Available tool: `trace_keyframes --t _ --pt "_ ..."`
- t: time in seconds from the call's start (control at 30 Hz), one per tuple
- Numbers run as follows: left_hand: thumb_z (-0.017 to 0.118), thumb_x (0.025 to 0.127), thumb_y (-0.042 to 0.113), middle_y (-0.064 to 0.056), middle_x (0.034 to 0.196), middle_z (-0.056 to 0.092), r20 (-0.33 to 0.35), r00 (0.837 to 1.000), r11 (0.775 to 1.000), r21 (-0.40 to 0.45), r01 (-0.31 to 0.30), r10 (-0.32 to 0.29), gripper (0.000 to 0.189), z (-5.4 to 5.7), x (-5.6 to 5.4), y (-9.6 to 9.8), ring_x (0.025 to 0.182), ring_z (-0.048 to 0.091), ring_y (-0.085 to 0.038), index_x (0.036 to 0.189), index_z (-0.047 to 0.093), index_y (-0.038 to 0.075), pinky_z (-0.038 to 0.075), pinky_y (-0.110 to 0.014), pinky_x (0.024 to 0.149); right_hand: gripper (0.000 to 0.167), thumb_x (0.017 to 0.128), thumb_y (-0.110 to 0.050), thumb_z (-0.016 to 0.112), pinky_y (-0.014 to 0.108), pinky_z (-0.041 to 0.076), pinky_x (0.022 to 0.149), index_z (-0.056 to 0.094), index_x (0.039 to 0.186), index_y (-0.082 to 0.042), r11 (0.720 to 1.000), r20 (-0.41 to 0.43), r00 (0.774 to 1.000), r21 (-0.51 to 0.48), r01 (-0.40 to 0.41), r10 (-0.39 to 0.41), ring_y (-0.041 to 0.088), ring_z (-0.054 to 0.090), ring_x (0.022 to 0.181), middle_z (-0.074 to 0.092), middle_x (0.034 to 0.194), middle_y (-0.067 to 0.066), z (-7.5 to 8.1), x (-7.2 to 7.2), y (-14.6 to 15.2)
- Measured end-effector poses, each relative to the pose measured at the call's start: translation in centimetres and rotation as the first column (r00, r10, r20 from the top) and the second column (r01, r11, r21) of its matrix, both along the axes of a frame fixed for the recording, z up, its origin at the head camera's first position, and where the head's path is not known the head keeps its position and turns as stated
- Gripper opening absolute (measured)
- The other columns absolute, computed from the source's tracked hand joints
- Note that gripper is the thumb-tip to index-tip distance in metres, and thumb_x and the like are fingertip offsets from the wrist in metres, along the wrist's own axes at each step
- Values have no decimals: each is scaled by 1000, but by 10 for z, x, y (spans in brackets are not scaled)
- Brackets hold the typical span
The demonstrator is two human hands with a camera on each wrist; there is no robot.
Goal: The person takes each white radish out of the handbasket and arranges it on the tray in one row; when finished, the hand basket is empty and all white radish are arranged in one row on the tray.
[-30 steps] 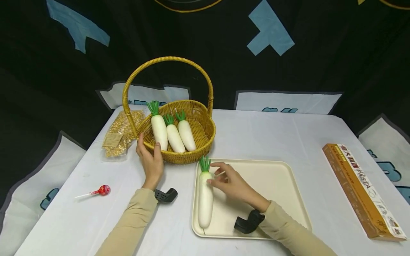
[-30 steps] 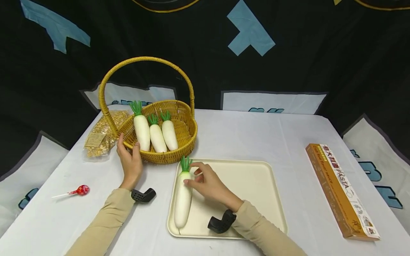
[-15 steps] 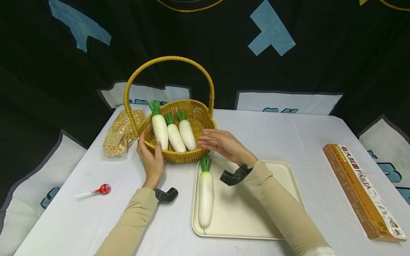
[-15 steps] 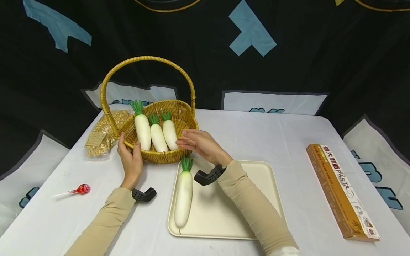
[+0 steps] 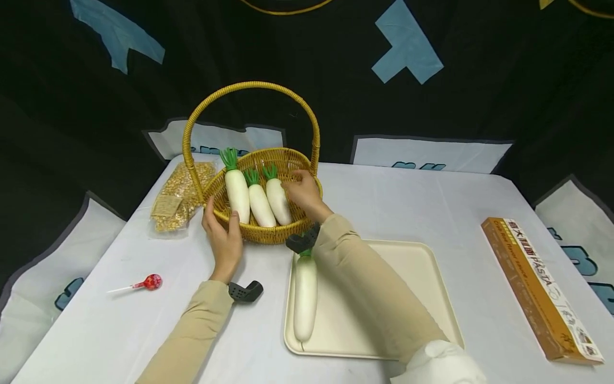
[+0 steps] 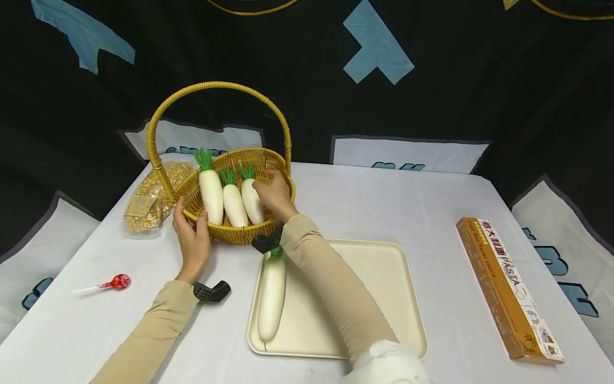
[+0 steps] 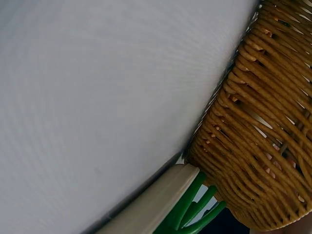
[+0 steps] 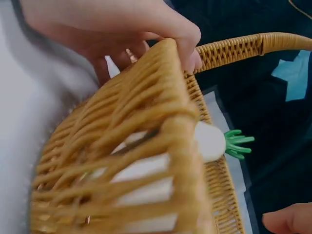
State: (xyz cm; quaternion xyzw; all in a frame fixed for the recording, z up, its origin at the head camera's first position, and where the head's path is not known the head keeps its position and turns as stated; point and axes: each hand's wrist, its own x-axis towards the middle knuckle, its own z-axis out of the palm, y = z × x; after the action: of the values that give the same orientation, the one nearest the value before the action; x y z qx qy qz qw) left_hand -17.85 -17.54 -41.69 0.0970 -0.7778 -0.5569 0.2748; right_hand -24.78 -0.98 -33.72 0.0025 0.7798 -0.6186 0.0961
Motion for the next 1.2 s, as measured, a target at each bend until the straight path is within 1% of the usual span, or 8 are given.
trace_keyframes --t 0.17,0.3,0.53,0.67,0.83,1.0,1.1,1.2 --pt "47 90 23 -12 147 17 -14 1000 1000 -8 8 -8 60 1 -1 -1 137 18 -25 143 21 18 12 -44 113 77 88 -27 54 42 37 103 6 146 -12 979 143 988 181 -91 66 29 35 130 24 148 14 0 -8 -7" --pt "47 89 22 -13 147 18 -11 1000 1000 -19 12 -13 59 1 0 1 137 18 -25 143 22 18 13 -44 113 94 85 -26 59 45 35 104 -12 145 -13 964 236 967 224 -146 92 32 30 133 16 151 17 -3 -10 -6" --pt "47 90 24 -11 147 17 -21 1000 1000 -26 3 -4 59 1 0 -1 137 18 -24 142 22 18 13 -44 113 106 76 -19 71 38 39 101 -9 146 -13 942 162 979 289 -170 127 30 39 128 31 144 20 -5 -12 -8" --pt "47 90 25 -11 147 17 -22 1000 1000 -25 9 -9 59 1 -2 -1 137 18 -24 143 22 18 13 -44 113 103 74 -16 72 38 42 98 -2 146 -14 928 129 982 328 -176 141 30 41 125 33 143 19 -4 -12 -8" --pt "47 90 25 -11 147 16 -11 1000 1000 -16 7 -7 59 1 -1 -1 137 17 -25 143 21 19 13 -46 113 87 77 -14 66 36 46 88 13 146 -20 939 99 975 266 -219 200 28 47 115 33 144 14 -6 -13 -7" --pt "47 90 25 -11 147 16 -8 1000 1000 -16 6 -6 59 1 -1 0 137 17 -25 143 21 18 13 -46 113 71 81 -14 61 35 49 70 27 143 -21 952 114 958 134 -276 262 21 53 86 40 135 14 -9 -16 -4" --pt "47 90 24 -12 147 17 -8 1000 1000 -19 0 -1 59 0 0 0 137 17 -24 143 21 18 13 -45 113 65 83 -16 62 37 51 72 33 141 -20 950 153 944 62 -306 294 18 55 78 47 127 15 -9 -17 -4" --pt "47 90 24 -11 147 17 -12 1000 1000 -23 -6 6 59 0 0 -1 137 18 -24 143 22 18 13 -44 113 61 84 -19 63 39 52 80 37 139 -21 946 186 930 10 -325 317 19 61 84 52 124 13 -7 -18 -4"
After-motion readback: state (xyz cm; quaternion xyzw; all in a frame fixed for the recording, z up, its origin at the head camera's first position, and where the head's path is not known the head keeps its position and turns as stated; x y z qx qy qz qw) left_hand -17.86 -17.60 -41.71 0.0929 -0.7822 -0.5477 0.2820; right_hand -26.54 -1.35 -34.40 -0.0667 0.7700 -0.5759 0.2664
